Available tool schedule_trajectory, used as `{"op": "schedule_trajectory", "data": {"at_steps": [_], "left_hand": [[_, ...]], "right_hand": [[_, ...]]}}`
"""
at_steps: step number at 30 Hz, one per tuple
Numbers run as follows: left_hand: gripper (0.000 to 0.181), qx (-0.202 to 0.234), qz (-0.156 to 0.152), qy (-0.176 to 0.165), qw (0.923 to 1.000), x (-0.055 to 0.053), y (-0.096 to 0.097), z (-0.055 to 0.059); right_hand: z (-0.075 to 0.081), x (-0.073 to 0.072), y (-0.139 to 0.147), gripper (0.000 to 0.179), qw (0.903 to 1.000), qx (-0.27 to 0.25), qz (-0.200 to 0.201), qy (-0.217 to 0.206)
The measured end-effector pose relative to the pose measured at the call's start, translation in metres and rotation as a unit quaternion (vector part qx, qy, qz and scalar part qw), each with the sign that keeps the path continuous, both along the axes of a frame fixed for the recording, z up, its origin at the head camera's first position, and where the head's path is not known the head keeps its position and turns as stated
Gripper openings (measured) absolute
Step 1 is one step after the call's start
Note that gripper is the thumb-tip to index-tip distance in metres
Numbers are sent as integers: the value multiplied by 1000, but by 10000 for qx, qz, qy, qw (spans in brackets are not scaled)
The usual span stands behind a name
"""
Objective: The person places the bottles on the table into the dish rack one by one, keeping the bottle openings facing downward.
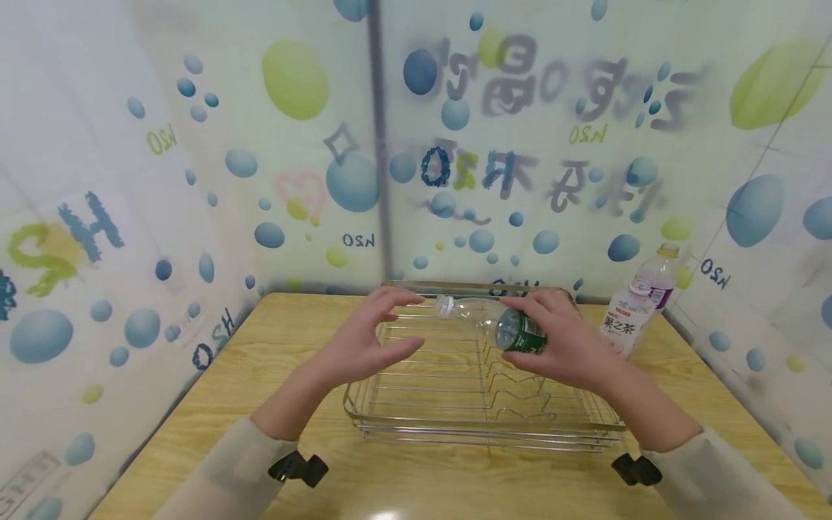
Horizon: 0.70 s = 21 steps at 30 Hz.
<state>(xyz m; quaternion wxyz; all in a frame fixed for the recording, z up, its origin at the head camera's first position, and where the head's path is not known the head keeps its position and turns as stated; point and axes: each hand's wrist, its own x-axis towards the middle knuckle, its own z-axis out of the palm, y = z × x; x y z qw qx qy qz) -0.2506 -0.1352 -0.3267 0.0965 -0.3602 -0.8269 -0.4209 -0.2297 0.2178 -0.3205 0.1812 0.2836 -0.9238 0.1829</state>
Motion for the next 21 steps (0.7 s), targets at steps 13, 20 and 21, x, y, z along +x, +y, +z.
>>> {"op": "schedule_trajectory", "data": {"at_steps": [13,20,21], "left_hand": [[74,-2061,-170,1261,9702,1,49,13],[75,-2513,-76,2010,9468,1,56,8],[74,-2482,-61,2023,9473,1,55,6]], "right_hand": [[-4,4,-17,78,9964,671,268,454],[-3,7,-20,77,9966,708,260,329],[-3,7,-20,77,9966,703,291,330]]}}
